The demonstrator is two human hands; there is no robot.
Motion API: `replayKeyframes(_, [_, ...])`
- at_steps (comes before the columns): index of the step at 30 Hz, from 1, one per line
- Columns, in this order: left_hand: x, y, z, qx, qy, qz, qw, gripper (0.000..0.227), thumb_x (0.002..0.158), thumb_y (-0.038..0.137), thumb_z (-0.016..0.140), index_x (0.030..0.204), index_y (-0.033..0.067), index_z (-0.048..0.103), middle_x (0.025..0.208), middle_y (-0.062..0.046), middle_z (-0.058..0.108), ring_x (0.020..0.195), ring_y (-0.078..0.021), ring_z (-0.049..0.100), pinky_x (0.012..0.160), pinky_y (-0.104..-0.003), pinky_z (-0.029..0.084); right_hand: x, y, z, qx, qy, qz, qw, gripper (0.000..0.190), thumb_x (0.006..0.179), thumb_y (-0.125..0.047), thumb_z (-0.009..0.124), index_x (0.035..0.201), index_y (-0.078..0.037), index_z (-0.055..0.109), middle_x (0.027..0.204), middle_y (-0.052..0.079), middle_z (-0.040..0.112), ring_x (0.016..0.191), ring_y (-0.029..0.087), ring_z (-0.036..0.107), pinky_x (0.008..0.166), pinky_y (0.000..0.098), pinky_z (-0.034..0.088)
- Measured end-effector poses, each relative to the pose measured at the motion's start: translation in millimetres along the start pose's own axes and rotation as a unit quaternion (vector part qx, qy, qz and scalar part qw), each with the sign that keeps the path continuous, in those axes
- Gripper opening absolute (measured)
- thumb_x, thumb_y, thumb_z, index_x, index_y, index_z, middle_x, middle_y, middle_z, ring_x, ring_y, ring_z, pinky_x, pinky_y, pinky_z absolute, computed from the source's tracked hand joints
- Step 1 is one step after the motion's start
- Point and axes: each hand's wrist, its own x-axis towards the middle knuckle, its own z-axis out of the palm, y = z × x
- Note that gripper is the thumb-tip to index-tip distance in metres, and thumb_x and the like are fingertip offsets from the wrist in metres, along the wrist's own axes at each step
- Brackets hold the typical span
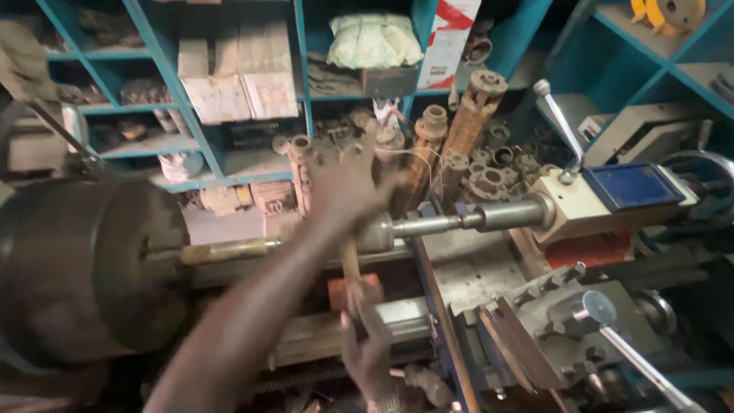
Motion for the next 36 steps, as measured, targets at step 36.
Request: replayKeyframes(36, [-27, -45, -25, 0.054, 0.096, -0.011, 0.994, 0.101, 0.089, 0.086, 0.03, 0.164, 0.0238, 0.004, 0.164, -0.02, 0.029, 0.152, -0.0448, 0.022, 0.112, -0.081, -0.004, 1, -15, 50, 0.057, -0.023, -0.009, 0.998, 0.043, 0.099, -0.004, 0.061, 0.139, 0.012, 0.057, 0.135, 0.029, 0.067, 0.127, 0.034, 0.068, 0.105, 0.0385, 0.057])
